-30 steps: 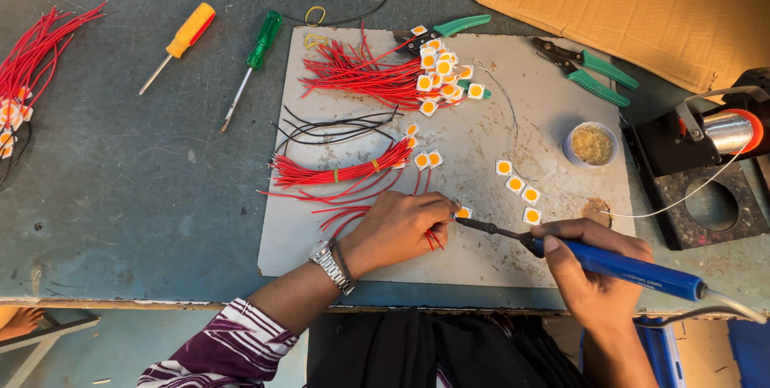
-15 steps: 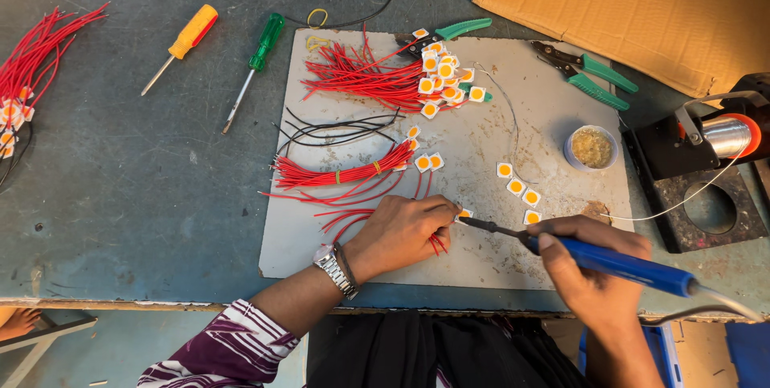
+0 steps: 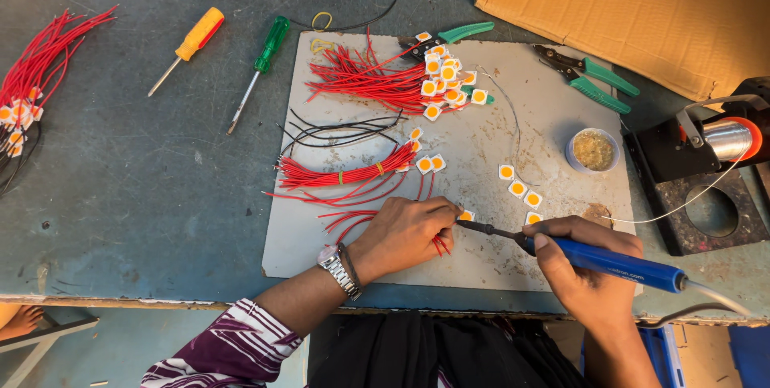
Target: The person solders red wires to small square LED modules using a soldering iron and solder wire. They then dip the wire ends into a small container of flux and continue soldering additional units.
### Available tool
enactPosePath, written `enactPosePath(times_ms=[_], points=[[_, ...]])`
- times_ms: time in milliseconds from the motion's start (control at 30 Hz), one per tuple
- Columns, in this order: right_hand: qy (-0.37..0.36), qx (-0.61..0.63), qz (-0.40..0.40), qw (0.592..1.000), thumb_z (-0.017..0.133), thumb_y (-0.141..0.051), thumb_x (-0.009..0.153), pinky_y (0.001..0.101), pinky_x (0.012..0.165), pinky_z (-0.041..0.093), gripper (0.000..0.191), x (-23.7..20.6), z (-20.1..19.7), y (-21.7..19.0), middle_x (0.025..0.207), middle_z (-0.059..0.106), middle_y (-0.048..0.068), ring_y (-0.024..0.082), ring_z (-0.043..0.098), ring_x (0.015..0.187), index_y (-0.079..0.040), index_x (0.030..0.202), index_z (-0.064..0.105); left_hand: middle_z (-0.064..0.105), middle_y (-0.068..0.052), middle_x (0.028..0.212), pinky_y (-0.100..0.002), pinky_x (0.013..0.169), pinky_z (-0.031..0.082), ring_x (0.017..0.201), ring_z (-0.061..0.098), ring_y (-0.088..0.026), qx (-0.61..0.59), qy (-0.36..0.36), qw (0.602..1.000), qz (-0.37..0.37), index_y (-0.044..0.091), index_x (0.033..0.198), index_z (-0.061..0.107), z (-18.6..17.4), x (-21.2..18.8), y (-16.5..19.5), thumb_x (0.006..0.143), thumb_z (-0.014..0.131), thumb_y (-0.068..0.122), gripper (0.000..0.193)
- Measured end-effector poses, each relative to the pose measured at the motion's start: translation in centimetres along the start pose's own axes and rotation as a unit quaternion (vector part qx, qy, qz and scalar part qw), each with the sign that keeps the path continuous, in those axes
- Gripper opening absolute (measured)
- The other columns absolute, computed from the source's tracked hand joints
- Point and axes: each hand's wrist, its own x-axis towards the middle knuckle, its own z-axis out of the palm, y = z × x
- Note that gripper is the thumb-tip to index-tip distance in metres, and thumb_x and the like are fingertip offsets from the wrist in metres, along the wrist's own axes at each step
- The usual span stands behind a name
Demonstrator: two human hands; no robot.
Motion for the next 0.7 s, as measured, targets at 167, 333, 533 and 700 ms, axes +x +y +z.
enactPosePath(times_ms=[167, 333, 533, 700], points=[[0.006, 0.003, -0.012, 1.000, 0.072, -0.007, 0.085, 0.0216, 0.060, 0.050, 0.011, 0.5, 0.6, -0.7, 0.073, 0.075, 0.005, 0.010, 0.068, 0.063, -0.002, 0.093, 0.078, 0.069, -0.003, 0.085, -0.038, 0.054, 0.050, 0.065, 0.068, -0.025, 0.005, 0.014, 1.000, 0.005, 0.006, 0.097, 0.071, -0.6, -0.1, -0.5, 0.079, 0.074, 0.010, 0.019], [0.012, 0.029, -0.018, 0.999, 0.071, -0.006, 0.087, 0.0207, 0.063, 0.051, 0.011, -0.8, -0.5, -0.8, 0.079, 0.075, 0.006, 0.010, 0.069, 0.068, -0.002, 0.094, 0.077, 0.070, -0.003, 0.087, -0.038, 0.053, 0.050, 0.065, 0.068, -0.025, 0.002, 0.014, 1.000, 0.000, 0.005, 0.098, 0.072, -0.4, -1.0, 0.6, 0.077, 0.073, 0.009, 0.022], [0.002, -0.010, 0.004, 1.000, 0.072, -0.008, 0.084, 0.0227, 0.059, 0.050, 0.012, -0.4, -1.3, 0.4, 0.073, 0.075, 0.005, 0.011, 0.068, 0.062, -0.003, 0.092, 0.079, 0.070, -0.003, 0.087, -0.039, 0.054, 0.050, 0.065, 0.068, -0.026, 0.012, 0.013, 1.000, -0.007, 0.006, 0.095, 0.072, 1.0, 0.5, 1.1, 0.078, 0.070, 0.008, 0.017], [-0.005, -0.004, -0.017, 1.000, 0.071, -0.009, 0.084, 0.0217, 0.061, 0.051, 0.011, -3.0, -0.6, -0.6, 0.074, 0.075, 0.004, 0.008, 0.069, 0.064, -0.003, 0.091, 0.078, 0.071, -0.003, 0.089, -0.039, 0.054, 0.050, 0.064, 0.068, -0.026, 0.009, 0.022, 1.000, -0.002, 0.006, 0.096, 0.073, 1.5, -2.6, 2.0, 0.078, 0.069, 0.008, 0.018]])
